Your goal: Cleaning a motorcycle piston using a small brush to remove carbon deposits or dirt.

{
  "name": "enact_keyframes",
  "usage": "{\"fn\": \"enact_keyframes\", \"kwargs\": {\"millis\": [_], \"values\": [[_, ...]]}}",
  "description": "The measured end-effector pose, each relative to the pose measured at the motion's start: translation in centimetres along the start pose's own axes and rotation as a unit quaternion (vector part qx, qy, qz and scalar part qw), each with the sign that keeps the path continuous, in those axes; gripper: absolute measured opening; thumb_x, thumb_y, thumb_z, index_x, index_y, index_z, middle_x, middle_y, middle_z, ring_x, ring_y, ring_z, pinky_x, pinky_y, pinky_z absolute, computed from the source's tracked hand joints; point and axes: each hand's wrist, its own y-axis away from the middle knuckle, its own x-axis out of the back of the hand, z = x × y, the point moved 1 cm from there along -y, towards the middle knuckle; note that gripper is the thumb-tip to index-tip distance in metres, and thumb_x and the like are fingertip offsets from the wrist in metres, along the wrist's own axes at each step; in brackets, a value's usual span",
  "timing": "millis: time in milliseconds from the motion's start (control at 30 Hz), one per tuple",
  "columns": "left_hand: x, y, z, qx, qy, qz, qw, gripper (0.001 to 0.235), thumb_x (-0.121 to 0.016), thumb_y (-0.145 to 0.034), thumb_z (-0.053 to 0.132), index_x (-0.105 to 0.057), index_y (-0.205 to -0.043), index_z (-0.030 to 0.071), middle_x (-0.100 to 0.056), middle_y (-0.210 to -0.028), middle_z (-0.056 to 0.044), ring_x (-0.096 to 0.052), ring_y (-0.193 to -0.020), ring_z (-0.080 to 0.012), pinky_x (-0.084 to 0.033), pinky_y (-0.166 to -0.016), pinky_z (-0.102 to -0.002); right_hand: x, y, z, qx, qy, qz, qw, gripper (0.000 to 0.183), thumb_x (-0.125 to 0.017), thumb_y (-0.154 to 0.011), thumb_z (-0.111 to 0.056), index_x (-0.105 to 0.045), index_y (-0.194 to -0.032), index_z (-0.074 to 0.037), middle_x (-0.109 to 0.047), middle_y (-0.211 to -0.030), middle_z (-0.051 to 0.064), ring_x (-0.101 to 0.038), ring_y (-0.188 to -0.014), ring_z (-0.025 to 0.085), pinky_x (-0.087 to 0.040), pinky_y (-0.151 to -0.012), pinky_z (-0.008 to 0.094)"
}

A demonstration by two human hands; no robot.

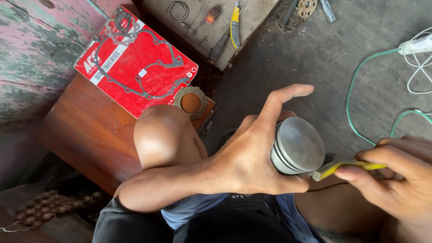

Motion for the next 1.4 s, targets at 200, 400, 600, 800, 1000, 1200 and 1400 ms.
{"fn": "enact_keyframes", "kwargs": {"millis": [200,400,600,800,1000,1200,1400], "values": [[0.0,-0.3,-0.1,0.033,0.017,0.010,0.999,0.100,-0.076,-0.061,0.024,-0.029,-0.149,0.020,-0.069,-0.080,0.002,-0.072,-0.087,-0.0209,-0.052,-0.090,-0.029,0.0,-1.1,0.0,0.007,-0.022,-0.014,1.000,0.036,-0.082,-0.075,-0.031,-0.062,-0.071,-0.002,-0.054,-0.056,0.006,-0.042,-0.047,0.019,-0.033,-0.053,0.034],[-0.6,-0.6,-0.4,0.037,0.015,0.019,0.999,0.098,-0.075,-0.060,0.024,-0.031,-0.147,0.018,-0.070,-0.078,0.001,-0.071,-0.073,-0.0235,-0.053,-0.081,-0.030,0.3,-2.2,-3.2,-0.004,0.014,0.001,1.000,0.032,-0.080,-0.085,-0.025,-0.063,-0.069,-0.003,-0.050,-0.055,0.007,-0.039,-0.048,0.019,-0.030,-0.052,0.033],[-0.6,-0.9,-0.5,0.062,0.004,0.041,0.997,0.099,-0.076,-0.058,0.022,-0.032,-0.147,0.017,-0.075,-0.076,0.000,-0.075,-0.074,-0.0240,-0.054,-0.080,-0.030,-0.5,-1.1,-2.7,-0.030,0.064,0.050,0.996,0.032,-0.084,-0.089,-0.029,-0.068,-0.077,-0.004,-0.052,-0.060,0.006,-0.041,-0.054,0.021,-0.034,-0.059,0.035],[-0.8,-1.0,-0.7,0.084,-0.001,0.064,0.994,0.098,-0.075,-0.060,0.023,-0.031,-0.148,0.015,-0.072,-0.071,-0.001,-0.075,-0.075,-0.0277,-0.054,-0.076,-0.033,-1.2,-1.1,-1.5,-0.042,0.052,0.057,0.996,0.034,-0.079,-0.092,-0.032,-0.066,-0.075,-0.005,-0.044,-0.055,0.004,-0.034,-0.052,0.016,-0.031,-0.057,0.031],[-1.4,-1.2,-1.5,0.082,-0.017,0.045,0.995,0.097,-0.074,-0.061,0.027,-0.031,-0.147,0.010,-0.073,-0.072,-0.004,-0.077,-0.081,-0.0334,-0.054,-0.077,-0.035,-1.0,-1.1,-2.1,-0.031,0.046,0.053,0.997,0.032,-0.080,-0.092,-0.024,-0.064,-0.073,-0.004,-0.039,-0.054,0.003,-0.030,-0.053,0.016,-0.029,-0.055,0.029],[-1.4,-1.2,-1.4,0.102,0.012,0.045,0.994,0.099,-0.074,-0.061,0.027,-0.032,-0.148,0.008,-0.073,-0.071,-0.004,-0.076,-0.080,-0.0279,-0.054,-0.076,-0.033,-1.4,-0.9,-3.1,-0.044,0.070,0.073,0.994,0.033,-0.083,-0.096,-0.018,-0.064,-0.074,-0.003,-0.035,-0.056,0.003,-0.028,-0.055,0.015,-0.028,-0.057,0.030],[-0.8,-0.9,-1.0,0.100,0.014,0.062,0.993,0.098,-0.074,-0.060,0.031,-0.032,-0.148,0.012,-0.064,-0.063,-0.006,-0.073,-0.075,-0.0300,-0.053,-0.073,-0.035,-1.4,-0.5,-3.3,-0.063,0.085,0.092,0.990,0.034,-0.082,-0.102,-0.019,-0.065,-0.077,-0.002,-0.034,-0.055,0.003,-0.029,-0.056,0.017,-0.029,-0.060,0.032]]}}
